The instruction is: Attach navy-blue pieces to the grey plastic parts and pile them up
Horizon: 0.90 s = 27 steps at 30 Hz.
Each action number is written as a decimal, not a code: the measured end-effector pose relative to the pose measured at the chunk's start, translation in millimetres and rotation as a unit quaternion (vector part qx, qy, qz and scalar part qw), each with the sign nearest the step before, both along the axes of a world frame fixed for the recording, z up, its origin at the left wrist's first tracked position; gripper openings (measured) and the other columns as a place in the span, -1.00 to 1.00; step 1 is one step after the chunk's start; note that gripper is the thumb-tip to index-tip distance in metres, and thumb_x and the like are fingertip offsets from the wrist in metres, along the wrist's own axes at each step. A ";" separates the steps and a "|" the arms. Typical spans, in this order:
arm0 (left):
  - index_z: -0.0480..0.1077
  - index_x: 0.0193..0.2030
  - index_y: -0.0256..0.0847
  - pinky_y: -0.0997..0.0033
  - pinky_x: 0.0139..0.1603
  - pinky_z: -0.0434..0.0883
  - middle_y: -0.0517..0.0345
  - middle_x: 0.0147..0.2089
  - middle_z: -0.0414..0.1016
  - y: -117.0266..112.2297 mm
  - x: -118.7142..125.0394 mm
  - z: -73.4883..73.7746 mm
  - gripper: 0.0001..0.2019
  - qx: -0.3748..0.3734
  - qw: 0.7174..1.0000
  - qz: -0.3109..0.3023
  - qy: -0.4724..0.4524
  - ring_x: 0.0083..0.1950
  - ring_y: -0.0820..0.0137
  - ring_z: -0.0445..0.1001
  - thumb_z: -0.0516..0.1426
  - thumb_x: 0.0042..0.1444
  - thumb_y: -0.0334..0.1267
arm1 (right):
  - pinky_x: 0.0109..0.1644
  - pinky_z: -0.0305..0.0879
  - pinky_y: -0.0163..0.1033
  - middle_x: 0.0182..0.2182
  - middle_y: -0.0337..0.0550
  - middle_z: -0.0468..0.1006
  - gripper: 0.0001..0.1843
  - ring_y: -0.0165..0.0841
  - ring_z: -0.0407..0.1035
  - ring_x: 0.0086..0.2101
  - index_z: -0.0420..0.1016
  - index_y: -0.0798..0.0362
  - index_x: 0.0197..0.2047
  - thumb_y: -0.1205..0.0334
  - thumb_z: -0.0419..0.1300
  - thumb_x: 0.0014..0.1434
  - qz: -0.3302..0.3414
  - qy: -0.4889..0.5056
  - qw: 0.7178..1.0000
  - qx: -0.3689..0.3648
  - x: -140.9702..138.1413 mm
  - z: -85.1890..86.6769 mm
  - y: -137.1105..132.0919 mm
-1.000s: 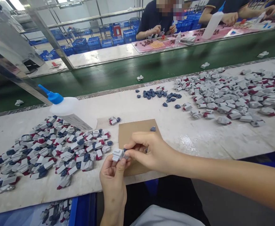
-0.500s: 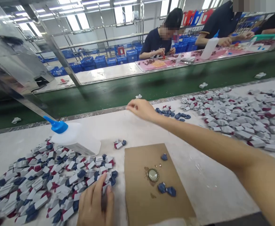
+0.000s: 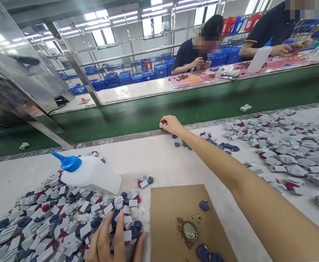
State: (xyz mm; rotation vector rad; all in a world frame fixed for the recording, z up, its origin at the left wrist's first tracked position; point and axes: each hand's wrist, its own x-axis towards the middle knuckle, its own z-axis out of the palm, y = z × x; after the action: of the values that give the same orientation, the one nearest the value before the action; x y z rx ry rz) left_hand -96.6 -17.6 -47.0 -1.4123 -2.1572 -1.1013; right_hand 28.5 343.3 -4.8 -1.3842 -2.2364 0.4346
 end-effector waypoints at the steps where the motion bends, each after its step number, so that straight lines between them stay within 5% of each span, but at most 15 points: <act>1: 0.25 0.13 0.03 -0.03 0.10 0.01 -0.05 0.13 0.32 -1.1 1.3 1.5 -0.35 -0.001 1.000 -0.003 -0.005 0.07 -0.03 0.22 0.26 -0.19 -0.14 | -0.16 0.27 -0.23 -0.24 0.00 0.50 -0.69 -0.28 0.36 -0.24 0.45 0.21 -0.15 0.24 0.16 0.03 0.010 0.014 1.000 0.004 3.6 4.1 -11.5; 6: 0.32 0.06 -0.03 -0.12 0.20 -0.18 -0.10 0.13 0.31 -9.4 8.8 17.6 -0.40 0.045 0.995 -0.055 -0.069 0.20 -0.05 0.11 0.28 -0.21 -0.19 | -0.21 0.33 -0.30 -0.20 -0.06 0.49 -0.56 -0.35 0.37 -0.24 0.33 0.14 -0.02 0.16 0.17 0.02 0.098 0.078 0.992 0.005 23.3 35.3 -101.1; 9: 0.41 -0.09 -0.05 0.05 0.10 0.14 -0.02 -0.14 0.49 -11.9 19.6 40.6 -0.63 0.072 0.948 -0.091 -0.296 -0.01 0.12 0.35 0.22 -0.11 -0.17 | -0.22 0.33 -0.27 -0.25 -0.11 0.50 -0.54 -0.39 0.37 -0.30 0.26 0.08 0.02 0.18 0.18 0.04 0.239 0.105 0.965 0.000 34.8 58.5 -168.2; 10: 0.40 -0.10 -0.08 0.14 -0.05 0.29 0.02 -0.26 0.50 -11.0 25.0 49.5 -0.67 0.055 0.902 -0.114 -0.414 -0.16 0.20 0.42 0.16 -0.04 -0.09 | -0.21 0.33 -0.26 -0.26 -0.10 0.49 -0.56 -0.39 0.37 -0.30 0.25 0.08 0.02 0.20 0.17 0.06 0.284 0.113 0.952 0.011 38.5 64.9 -189.7; 12: 0.41 -0.13 -0.19 0.34 -0.40 0.38 0.06 -0.44 0.47 -6.9 37.6 65.6 -0.58 -0.017 0.748 -0.185 -0.638 -0.42 0.33 0.42 0.02 0.04 0.07 | -0.18 0.31 -0.27 -0.26 -0.07 0.46 -0.67 -0.39 0.34 -0.26 0.27 0.07 -0.03 0.28 0.13 0.10 0.349 0.129 0.926 0.056 45.6 72.9 -228.0; 14: 0.44 -0.22 -0.28 0.46 -0.55 0.35 0.03 -0.45 0.46 -2.4 50.7 76.1 -0.51 -0.071 0.602 -0.248 -0.756 -0.46 0.38 0.41 -0.02 0.03 0.13 | -0.16 0.30 -0.29 -0.26 -0.05 0.43 -0.80 -0.39 0.32 -0.21 0.30 0.07 -0.12 0.36 0.07 0.14 0.382 0.143 0.906 0.109 52.8 72.2 -258.1; 15: 0.46 -0.27 -0.30 0.48 -0.55 0.36 0.01 -0.42 0.47 -1.1 56.5 78.9 -0.52 -0.078 0.562 -0.263 -0.780 -0.42 0.38 0.42 0.03 0.00 0.12 | -0.16 0.30 -0.30 -0.27 -0.05 0.42 -0.83 -0.39 0.31 -0.20 0.31 0.07 -0.15 0.39 0.05 0.15 0.385 0.150 0.902 0.129 56.5 68.6 -269.4; 19: 0.47 -0.24 -0.28 0.47 -0.36 0.45 0.02 -0.27 0.51 -3.9 69.0 79.3 -0.68 -0.055 0.527 -0.247 -0.811 -0.30 0.40 0.46 0.23 -0.11 -0.12 | -0.13 0.30 -0.29 -0.20 0.01 0.39 -0.82 -0.38 0.30 -0.15 0.30 0.09 -0.11 0.34 0.02 0.20 0.377 0.144 0.899 0.170 73.5 43.9 -286.4; 22: 0.43 -0.19 -0.26 0.49 -0.33 0.45 0.02 -0.21 0.50 -8.8 65.8 79.1 -0.72 -0.032 0.515 -0.230 -0.825 -0.25 0.39 0.48 0.22 -0.08 -0.24 | -0.06 0.28 -0.20 -0.12 0.05 0.40 -0.63 -0.29 0.29 -0.08 0.26 0.09 0.01 0.09 0.02 0.19 0.372 0.094 0.897 0.219 85.2 27.9 -265.3; 25: 0.35 -0.11 -0.20 0.62 -0.51 0.40 0.07 -0.20 0.48 -12.0 58.2 82.4 -0.70 -0.018 0.537 -0.219 -0.815 -0.34 0.50 0.44 0.20 -0.04 -0.30 | -0.14 0.29 -0.18 -0.17 0.01 0.44 -0.61 -0.26 0.32 -0.14 0.27 0.06 0.03 0.06 -0.07 0.22 0.133 -0.012 0.974 0.184 89.7 17.5 -215.4; 27: 0.29 -0.07 -0.14 0.69 -0.65 0.31 0.09 -0.22 0.47 -14.1 53.6 84.4 -0.67 -0.022 0.534 -0.237 -0.811 -0.44 0.56 0.36 0.17 -0.01 -0.31 | -0.26 0.29 -0.18 -0.18 0.05 0.43 -0.59 -0.17 0.31 -0.13 0.32 0.09 0.01 0.06 -0.07 0.21 0.006 -0.108 0.986 0.125 88.4 11.3 -175.4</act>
State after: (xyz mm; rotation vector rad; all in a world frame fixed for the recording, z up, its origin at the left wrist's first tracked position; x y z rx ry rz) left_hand -43.0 -31.7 37.5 -0.7806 -2.5023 -3.6578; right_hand 116.9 168.0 6.5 -1.3379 -2.3745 0.0055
